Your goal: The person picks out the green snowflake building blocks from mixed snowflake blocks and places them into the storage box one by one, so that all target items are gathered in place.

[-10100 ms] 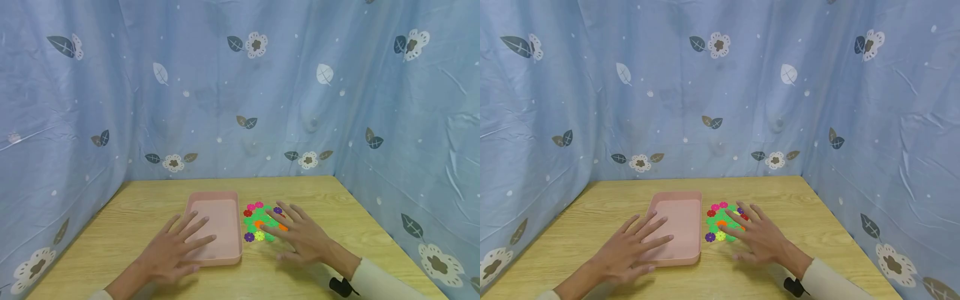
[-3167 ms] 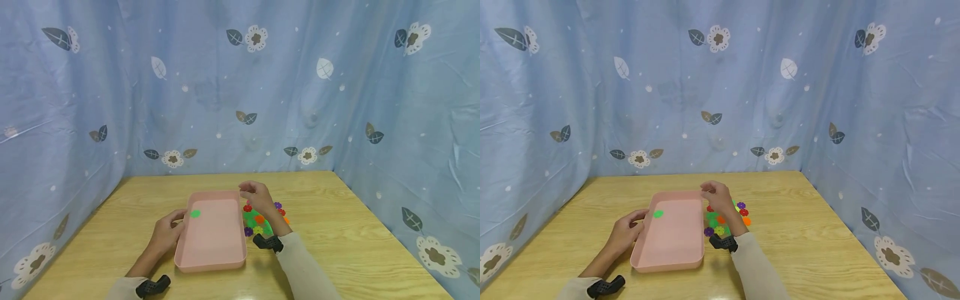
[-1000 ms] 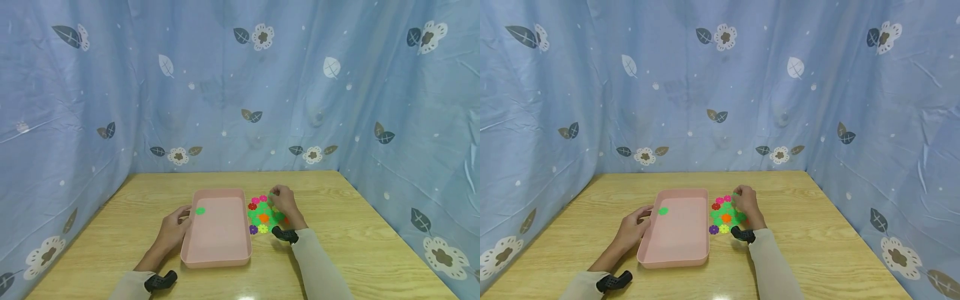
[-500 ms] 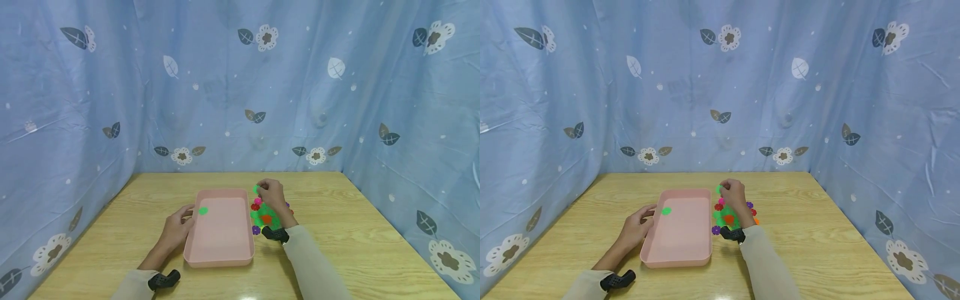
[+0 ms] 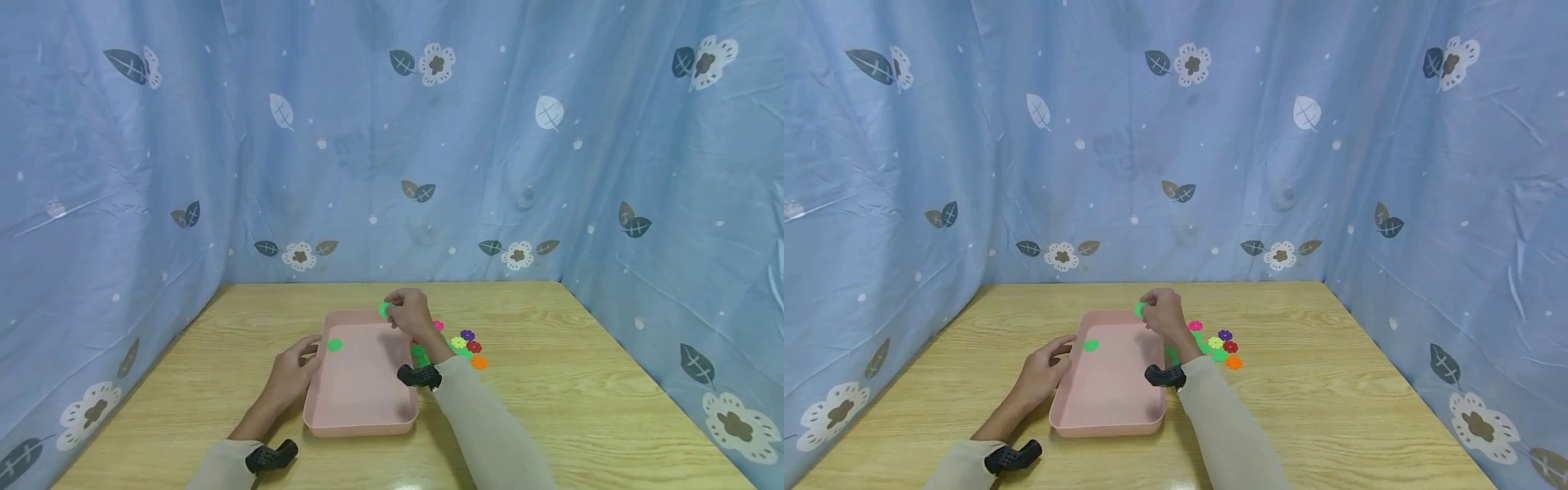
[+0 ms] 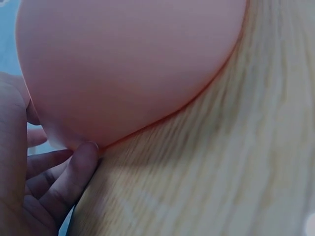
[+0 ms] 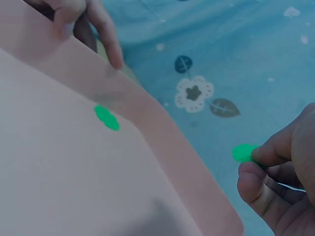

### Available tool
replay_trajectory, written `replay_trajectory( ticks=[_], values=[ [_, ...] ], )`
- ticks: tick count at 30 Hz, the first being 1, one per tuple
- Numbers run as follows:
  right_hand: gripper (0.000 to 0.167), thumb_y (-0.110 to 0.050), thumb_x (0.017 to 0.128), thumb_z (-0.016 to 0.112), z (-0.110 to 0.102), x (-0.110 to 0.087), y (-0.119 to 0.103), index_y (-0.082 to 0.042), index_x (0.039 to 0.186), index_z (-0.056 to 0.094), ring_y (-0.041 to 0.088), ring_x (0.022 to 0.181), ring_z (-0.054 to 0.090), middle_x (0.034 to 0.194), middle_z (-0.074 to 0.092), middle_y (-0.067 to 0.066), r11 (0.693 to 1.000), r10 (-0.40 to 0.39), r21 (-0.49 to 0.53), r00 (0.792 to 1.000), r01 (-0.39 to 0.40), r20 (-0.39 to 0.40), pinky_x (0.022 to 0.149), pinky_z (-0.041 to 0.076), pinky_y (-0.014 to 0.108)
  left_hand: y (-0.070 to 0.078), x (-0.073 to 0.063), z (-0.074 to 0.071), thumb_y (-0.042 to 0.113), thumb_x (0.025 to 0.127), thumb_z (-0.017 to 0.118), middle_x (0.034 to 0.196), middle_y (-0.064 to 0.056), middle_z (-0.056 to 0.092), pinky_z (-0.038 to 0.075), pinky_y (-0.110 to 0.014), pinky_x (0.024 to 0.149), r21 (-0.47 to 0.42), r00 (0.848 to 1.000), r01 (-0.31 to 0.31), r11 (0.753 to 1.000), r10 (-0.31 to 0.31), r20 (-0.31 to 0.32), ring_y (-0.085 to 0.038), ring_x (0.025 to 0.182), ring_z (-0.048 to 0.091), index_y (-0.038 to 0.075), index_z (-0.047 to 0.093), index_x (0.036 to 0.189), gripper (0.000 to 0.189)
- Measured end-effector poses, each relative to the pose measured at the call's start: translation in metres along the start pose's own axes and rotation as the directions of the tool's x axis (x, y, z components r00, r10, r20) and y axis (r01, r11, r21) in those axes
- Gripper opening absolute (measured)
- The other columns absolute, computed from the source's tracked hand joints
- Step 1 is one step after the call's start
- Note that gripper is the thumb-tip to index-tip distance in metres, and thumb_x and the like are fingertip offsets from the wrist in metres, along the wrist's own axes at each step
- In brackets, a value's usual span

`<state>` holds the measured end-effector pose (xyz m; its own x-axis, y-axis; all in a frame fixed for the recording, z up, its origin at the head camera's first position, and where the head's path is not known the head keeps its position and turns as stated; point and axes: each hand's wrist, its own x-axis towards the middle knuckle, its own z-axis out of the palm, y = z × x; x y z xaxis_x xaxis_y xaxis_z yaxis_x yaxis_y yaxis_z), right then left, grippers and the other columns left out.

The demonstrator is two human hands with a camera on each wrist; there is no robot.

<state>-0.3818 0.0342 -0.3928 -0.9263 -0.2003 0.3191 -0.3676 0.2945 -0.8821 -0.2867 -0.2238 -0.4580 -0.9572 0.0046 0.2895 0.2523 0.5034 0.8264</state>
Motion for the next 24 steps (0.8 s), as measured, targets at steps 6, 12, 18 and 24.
replay_trajectory(
  ticks=[6,12,18,24],
  values=[
    [0.015,0.004,0.093,0.065,0.019,-0.001,-0.006,0.007,0.106,0.071,0.031,0.065,0.072,0.083,0.071,0.018,0.998,0.038,0.041,0.999,-0.04,0.035,0.066,0.062,0.043,0.001,-0.001,0.0,0.014,0.1,0.057,0.129,-0.024,0.065,0.061,-0.035,0.072,-0.017,1.0,0.006,1.0,-0.006,0.013,-0.034,0.101,0.073,0.008,0.054,0.145,0.045],
    [0.01,0.001,0.09,0.069,0.041,0.001,-0.013,0.002,0.099,0.073,0.016,0.058,0.071,0.082,0.07,0.009,0.993,0.117,0.004,0.992,-0.117,0.041,0.072,0.062,0.043,0.001,0.0,-0.002,0.016,0.101,0.057,0.129,-0.024,0.065,0.061,-0.033,0.071,-0.001,1.0,-0.012,1.0,0.012,0.008,-0.033,0.099,0.073,0.007,0.054,0.145,0.045],
    [0.007,-0.007,0.089,0.073,0.058,0.001,-0.009,-0.007,0.095,0.078,0.013,0.059,0.07,0.072,0.072,0.0,0.98,0.144,-0.138,0.989,-0.141,0.014,0.069,0.058,0.032,0.001,0.001,-0.001,0.015,0.1,0.059,0.129,-0.024,0.065,0.06,-0.03,0.066,-0.005,1.0,-0.002,1.0,0.002,0.011,-0.03,0.095,0.074,0.007,0.055,0.144,0.045],
    [0.011,0.002,0.089,0.07,0.068,-0.001,0.0,0.003,0.099,0.076,0.018,0.06,0.07,0.077,0.072,0.009,0.989,0.144,0.018,0.988,-0.145,0.056,0.064,0.06,0.033,0.001,0.0,-0.001,0.014,0.099,0.059,0.127,-0.024,0.066,0.06,-0.029,0.063,-0.026,1.0,-0.005,1.0,0.006,0.013,-0.027,0.091,0.075,0.006,0.056,0.143,0.044]
  ],
)
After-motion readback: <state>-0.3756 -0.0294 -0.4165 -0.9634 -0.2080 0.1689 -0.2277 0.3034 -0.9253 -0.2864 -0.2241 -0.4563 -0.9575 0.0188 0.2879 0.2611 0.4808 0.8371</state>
